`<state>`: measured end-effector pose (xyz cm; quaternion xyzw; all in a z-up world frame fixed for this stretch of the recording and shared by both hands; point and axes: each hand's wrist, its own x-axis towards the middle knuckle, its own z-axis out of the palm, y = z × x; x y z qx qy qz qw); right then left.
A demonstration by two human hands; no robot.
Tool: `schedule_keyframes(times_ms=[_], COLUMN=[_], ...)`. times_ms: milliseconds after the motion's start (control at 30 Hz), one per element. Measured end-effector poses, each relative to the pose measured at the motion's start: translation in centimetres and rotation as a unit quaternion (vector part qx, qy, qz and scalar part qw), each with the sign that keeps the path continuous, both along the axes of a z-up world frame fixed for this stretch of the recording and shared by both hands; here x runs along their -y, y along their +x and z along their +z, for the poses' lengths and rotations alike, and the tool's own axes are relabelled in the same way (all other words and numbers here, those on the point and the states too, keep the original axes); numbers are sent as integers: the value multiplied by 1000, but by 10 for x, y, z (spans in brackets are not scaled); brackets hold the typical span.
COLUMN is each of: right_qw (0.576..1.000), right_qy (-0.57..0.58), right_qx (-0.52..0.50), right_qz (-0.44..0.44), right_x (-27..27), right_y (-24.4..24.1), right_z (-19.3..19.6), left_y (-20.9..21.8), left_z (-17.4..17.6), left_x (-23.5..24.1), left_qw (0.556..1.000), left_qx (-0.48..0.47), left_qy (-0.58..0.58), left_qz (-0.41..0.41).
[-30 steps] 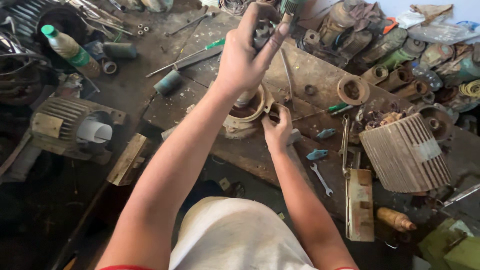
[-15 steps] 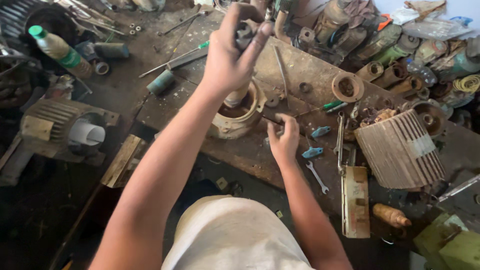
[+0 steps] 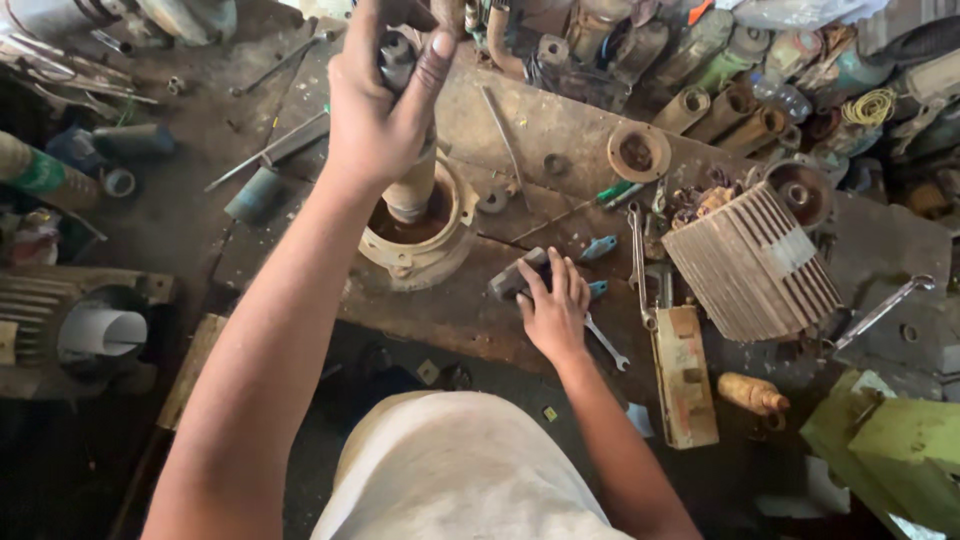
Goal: The person inserts a cylindrical rotor into a motor housing, then uses a wrench to tighten bolts on the housing. They repeatedly reposition and secure the assembly on a cluttered workbench.
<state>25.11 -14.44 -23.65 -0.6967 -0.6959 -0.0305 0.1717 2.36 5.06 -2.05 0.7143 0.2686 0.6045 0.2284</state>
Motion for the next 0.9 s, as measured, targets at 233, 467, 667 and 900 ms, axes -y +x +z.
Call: schedule_keyframes(times_ms=[233, 467, 667, 900], right_qw=[994, 987, 999, 958], right_qy=[8, -36, 23, 116], right_qx=[-72, 53, 34, -255], right_qz=[82, 148, 36, 61], right_x=[-112, -190, -172, -168], right_y=[5, 18, 73, 43], right_z=[-15, -94, -94, 56], left_y=[5, 2, 3, 4], left_z=[1, 3, 6, -1], left_x=[-10, -14, -16, -26], left_qw=[999, 997, 997, 998], left_qx=[-5, -25, -22, 11], left_qy=[-36, -76, -76, -27], left_qz=[4, 5, -13, -56])
